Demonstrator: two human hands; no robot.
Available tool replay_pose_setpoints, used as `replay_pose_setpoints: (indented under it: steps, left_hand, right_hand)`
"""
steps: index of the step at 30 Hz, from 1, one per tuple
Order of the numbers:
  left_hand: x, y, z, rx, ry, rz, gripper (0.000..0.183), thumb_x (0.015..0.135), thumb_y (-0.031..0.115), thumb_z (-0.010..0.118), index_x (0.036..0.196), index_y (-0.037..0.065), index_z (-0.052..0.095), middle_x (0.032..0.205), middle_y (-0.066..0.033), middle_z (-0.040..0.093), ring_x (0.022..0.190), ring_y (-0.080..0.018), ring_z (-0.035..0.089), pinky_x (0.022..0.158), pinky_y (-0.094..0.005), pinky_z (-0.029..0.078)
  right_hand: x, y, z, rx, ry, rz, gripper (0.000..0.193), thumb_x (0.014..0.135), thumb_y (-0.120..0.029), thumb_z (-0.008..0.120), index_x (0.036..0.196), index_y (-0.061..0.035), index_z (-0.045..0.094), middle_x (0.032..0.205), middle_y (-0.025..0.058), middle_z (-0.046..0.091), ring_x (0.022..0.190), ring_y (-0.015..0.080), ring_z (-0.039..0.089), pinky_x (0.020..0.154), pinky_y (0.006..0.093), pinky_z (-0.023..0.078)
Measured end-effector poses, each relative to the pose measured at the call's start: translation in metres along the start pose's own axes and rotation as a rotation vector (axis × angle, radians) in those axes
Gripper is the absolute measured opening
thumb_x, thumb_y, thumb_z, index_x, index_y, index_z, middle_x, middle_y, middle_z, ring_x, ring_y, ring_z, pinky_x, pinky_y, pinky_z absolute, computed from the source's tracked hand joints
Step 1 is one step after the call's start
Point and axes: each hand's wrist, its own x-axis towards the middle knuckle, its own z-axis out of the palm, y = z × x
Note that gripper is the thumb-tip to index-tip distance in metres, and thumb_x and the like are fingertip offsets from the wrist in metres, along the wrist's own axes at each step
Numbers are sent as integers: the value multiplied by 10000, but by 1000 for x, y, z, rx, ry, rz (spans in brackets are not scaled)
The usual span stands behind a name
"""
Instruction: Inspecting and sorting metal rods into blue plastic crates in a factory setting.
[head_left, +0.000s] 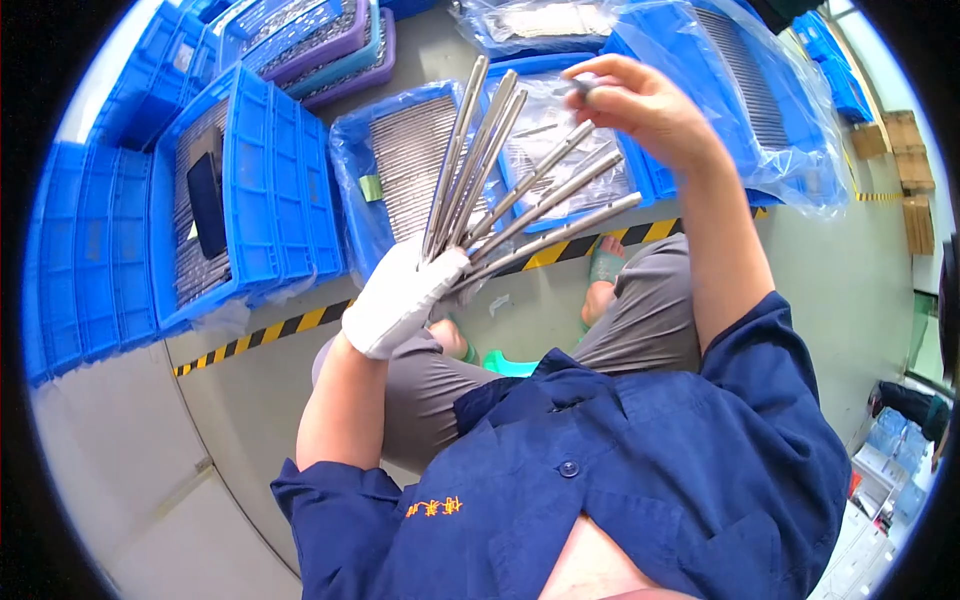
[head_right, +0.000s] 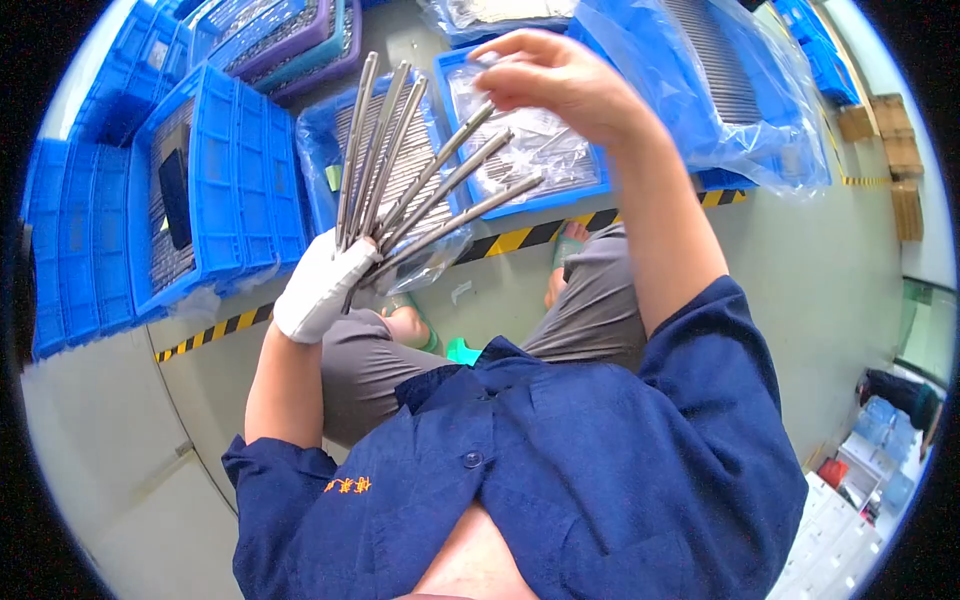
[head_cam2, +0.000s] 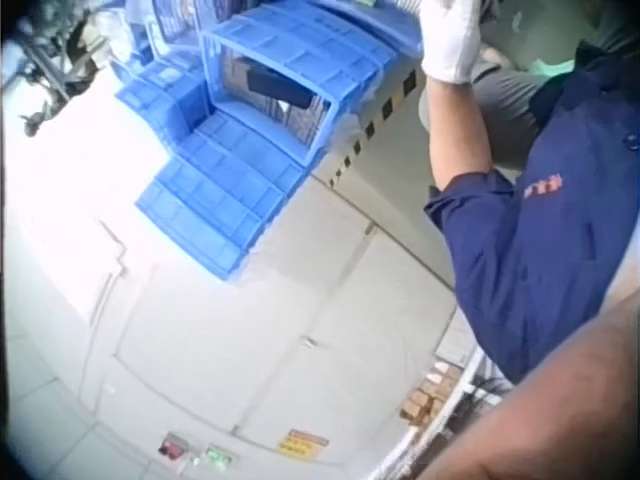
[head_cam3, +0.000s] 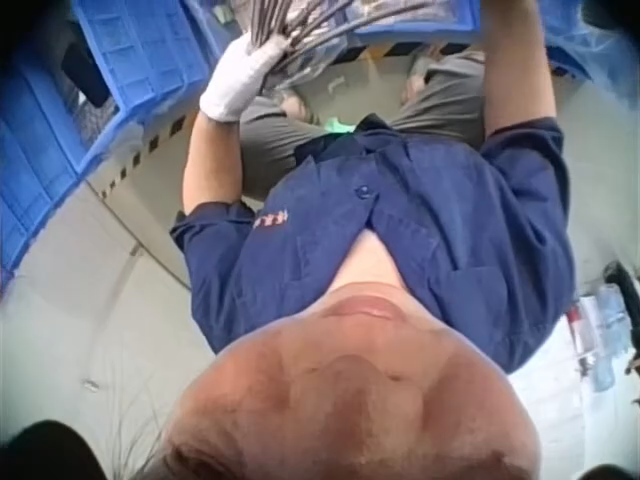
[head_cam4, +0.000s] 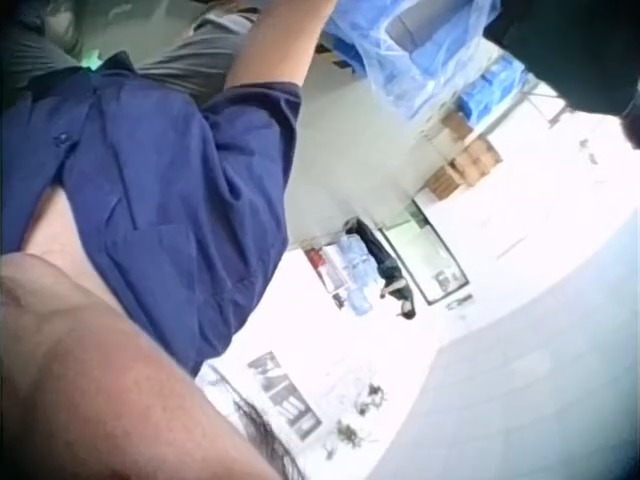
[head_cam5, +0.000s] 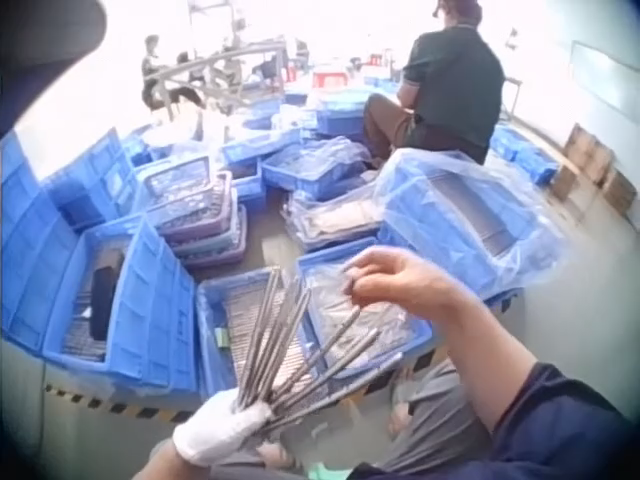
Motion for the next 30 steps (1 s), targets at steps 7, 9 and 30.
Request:
replay_pose_setpoints:
  steps: [7, 9, 30]
  left_hand:
    - [-1, -4, 4, -40, -101, -30, 312, 808, 296, 528, 938, 13, 544, 624, -4, 496, 532, -58, 432, 475, -220, 358]
    - [0, -5, 5, 3, -74, 5, 313, 810, 298, 530, 944, 15, 544, 622, -3, 496, 532, -59, 435, 475, -219, 359]
    - [-1, -2, 8, -50, -161, -115, 308, 826, 321, 512, 851, 15, 544, 611, -20, 514, 512, -70, 442, 421, -214, 366]
  right_hand:
    - [3, 4, 11, 197, -222, 35, 335, 758, -208, 645, 1032, -38, 556, 868, 78, 605, 782, 140, 593, 768, 273, 479]
    - [4, 5, 6, 113, -236, 35, 353, 740, -234, 658, 1018, -39, 562, 880, 77, 600, 792, 142, 593, 766, 282, 486]
    - [0, 2, 2, 99, -251, -48, 396, 694, -240, 696, 1013, -42, 570, 903, 104, 613, 853, 162, 584, 800, 287, 447]
